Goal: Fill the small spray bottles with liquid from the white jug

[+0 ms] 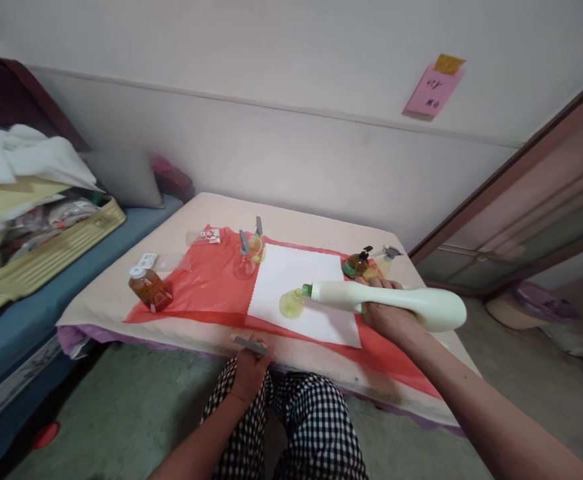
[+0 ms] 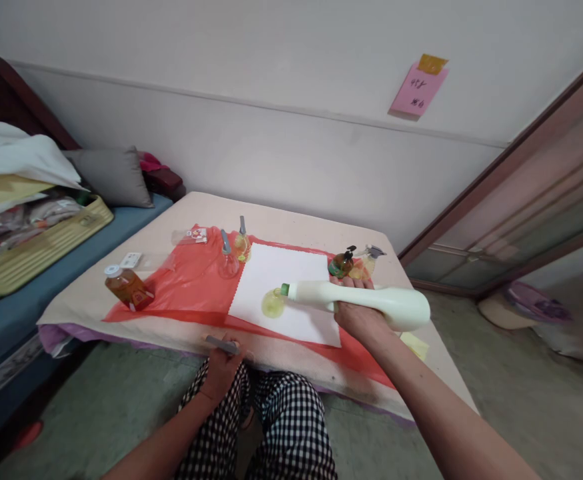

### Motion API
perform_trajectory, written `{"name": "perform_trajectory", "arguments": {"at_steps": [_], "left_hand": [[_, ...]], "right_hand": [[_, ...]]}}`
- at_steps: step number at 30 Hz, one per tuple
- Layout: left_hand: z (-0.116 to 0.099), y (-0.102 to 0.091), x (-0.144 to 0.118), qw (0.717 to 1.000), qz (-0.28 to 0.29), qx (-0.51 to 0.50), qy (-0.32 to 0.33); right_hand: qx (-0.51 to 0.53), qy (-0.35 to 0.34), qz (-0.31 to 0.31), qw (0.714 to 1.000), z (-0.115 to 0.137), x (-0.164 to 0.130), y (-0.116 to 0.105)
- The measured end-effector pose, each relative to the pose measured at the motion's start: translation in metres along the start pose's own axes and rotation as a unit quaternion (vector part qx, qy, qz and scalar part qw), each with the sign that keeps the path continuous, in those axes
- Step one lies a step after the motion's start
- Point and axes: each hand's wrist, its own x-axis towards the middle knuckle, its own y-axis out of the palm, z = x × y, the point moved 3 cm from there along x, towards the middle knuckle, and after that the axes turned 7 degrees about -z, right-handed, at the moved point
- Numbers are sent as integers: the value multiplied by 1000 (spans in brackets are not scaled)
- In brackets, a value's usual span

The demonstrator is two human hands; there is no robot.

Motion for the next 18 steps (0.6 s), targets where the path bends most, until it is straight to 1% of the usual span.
{"name": "perform_trajectory", "arguments": {"at_steps": [4,11,18], "left_hand": [[2,0,0,1000,-1,-2,1],[7,1,0,1000,-6,-6,2],[10,2,-1,1000,-1,-21,3]], "right_hand": [[-11,-4,4,1000,0,0,1],[-18,-5,4,1000,2,3,-4],[-19,-4,-12,1000,-2,-1,6]]}}
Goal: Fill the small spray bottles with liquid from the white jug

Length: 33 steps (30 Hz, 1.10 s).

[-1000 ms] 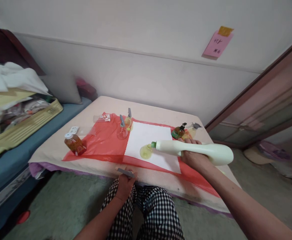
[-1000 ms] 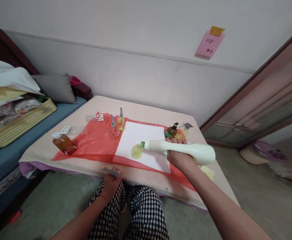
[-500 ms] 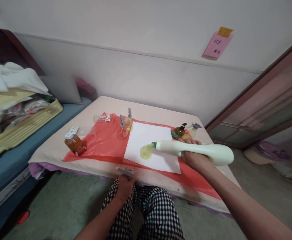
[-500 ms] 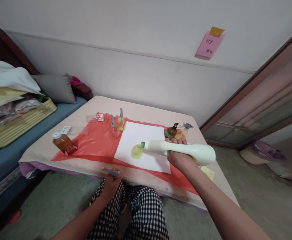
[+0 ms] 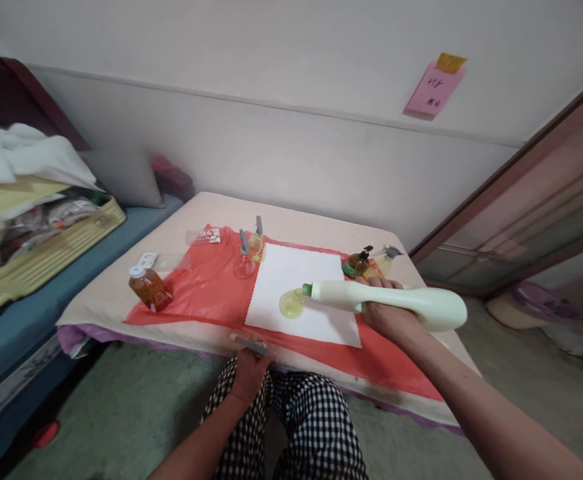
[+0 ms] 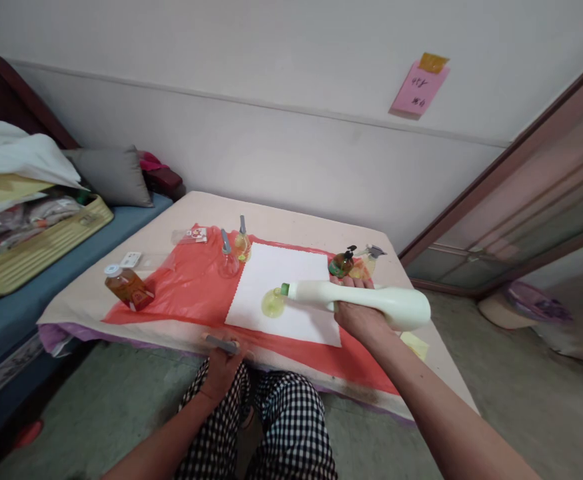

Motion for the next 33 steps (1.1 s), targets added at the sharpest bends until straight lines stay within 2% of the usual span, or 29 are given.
{"name": "perform_trajectory", "arguments": {"at_steps": [18,21,26,30,33], "left_hand": [[-12,1,-1,999,15,-32,-20],[-13,1,-2,998,22,-44,-24],[-12,1,-1,998,16,-54,-20],[-10,2,-1,999,16,-47,-19],[-9,3,-1,998,22,-44,-25]], "right_hand": [[59,28,29,997,1,0,0],[100,58,60,992,-1,-3,8],[229,182,144,945,-9,-13,39],[301,232,149,913,-12,-14,62],[401,274,132,864,-14,-9,78]]}}
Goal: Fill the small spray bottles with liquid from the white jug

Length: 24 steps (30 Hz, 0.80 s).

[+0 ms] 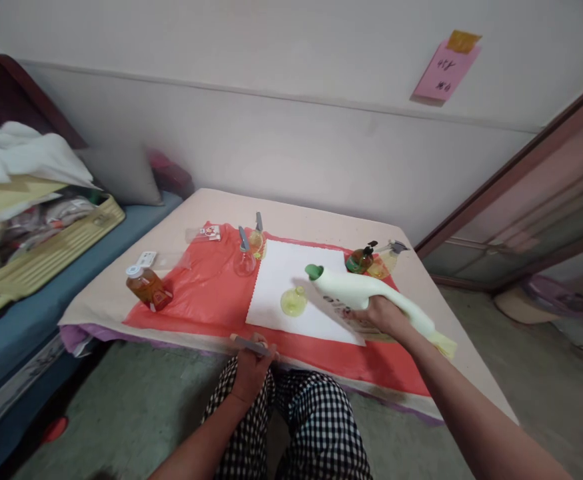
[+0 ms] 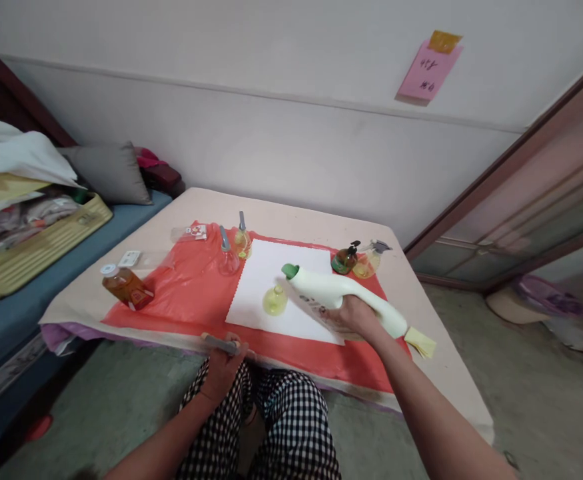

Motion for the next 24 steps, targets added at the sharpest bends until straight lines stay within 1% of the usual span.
{"name": "perform_trajectory", "arguments": {"at_steps": [3,7,10,12,14,15,17,18,19,21,22,24], "left_hand": [[-2,0,0,1000,0,11,0],[-6,0,1,1000,-1,20,-1],[-7,0,1,1000,0,24,-3],[-6,-1,1,1000,-2,27,3],[-7,-1,1,1000,-6,26,8],[-7,-1,1,1000,-8,24,9],[-8,-1,1,1000,-10,20,9],[-8,-1,1,1000,-10,19,9],[-8,0,1,1000,-9,20,10],[-8,0,1,1000,-4,25,11],[-7,0,1,999,-2,30,12],[-5,-1,1,999,0,39,14]], "right_hand": [[149,33,2,988,-3,12,15],[330,55,-56,941,4,30,45],[400,67,-102,908,6,42,65],[413,79,-128,898,4,43,73],[408,87,-153,896,1,34,79],[402,89,-165,896,0,24,84],[384,89,-187,900,1,-5,99],[374,92,-188,904,3,-21,110],[366,90,-176,909,8,-37,123],[359,73,-134,921,21,-62,153],[355,62,-119,925,28,-68,166],[348,47,-102,931,43,-66,185]]}}
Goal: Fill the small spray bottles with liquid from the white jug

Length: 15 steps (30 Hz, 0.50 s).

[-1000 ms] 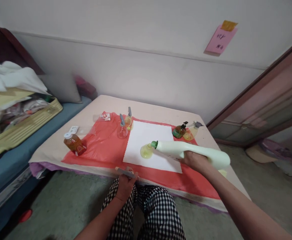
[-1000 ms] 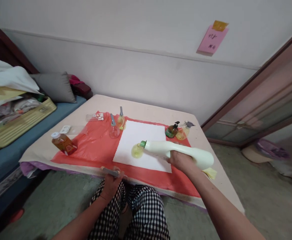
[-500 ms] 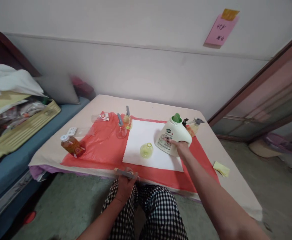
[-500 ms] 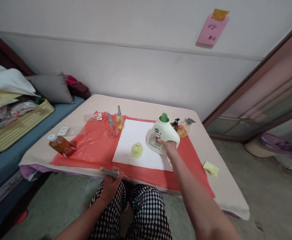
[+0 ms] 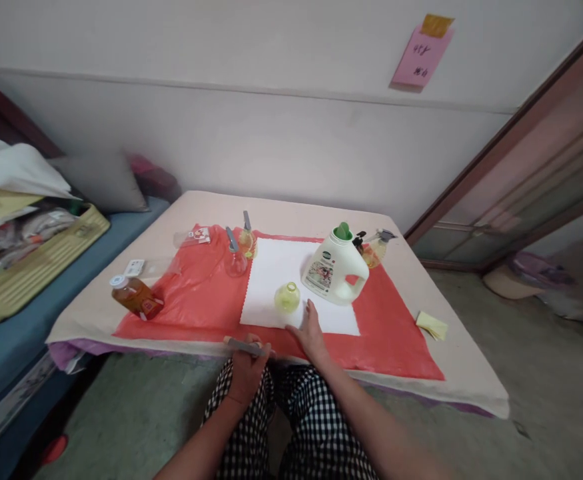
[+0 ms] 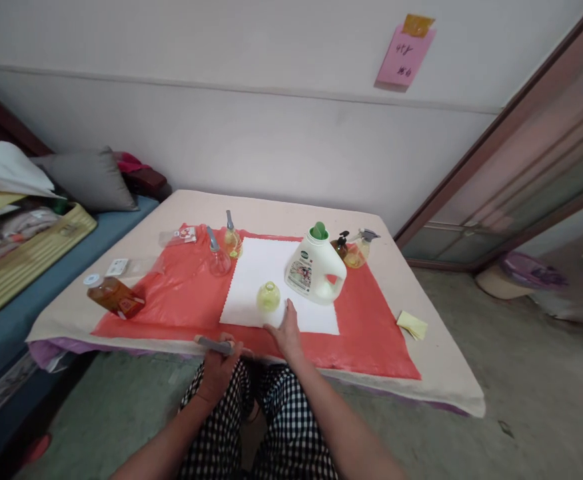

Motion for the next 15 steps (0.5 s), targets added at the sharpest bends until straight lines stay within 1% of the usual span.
{"name": "perform_trajectory", "arguments": {"at_steps": [2,4,6,8,11,15], "left_hand": [[2,-1,1,1000,-3,8,4],[3,-1,2,1000,-8,16,9],[4,-2,2,1000,-12,22,12],[2,-2,2,1000,-15,23,11],[-2,-3,1,1000,-19,13,3],[-7,-6,1,999,-28,-12,-11]], "right_hand": [[-6,-9,6,1000,4,13,19],[-9,-19,7,1000,11,33,33],[-12,-27,7,1000,18,48,41],[-17,-32,5,999,23,55,43],[-26,-41,5,999,27,49,34],[-42,-56,11,997,33,28,1]]}}
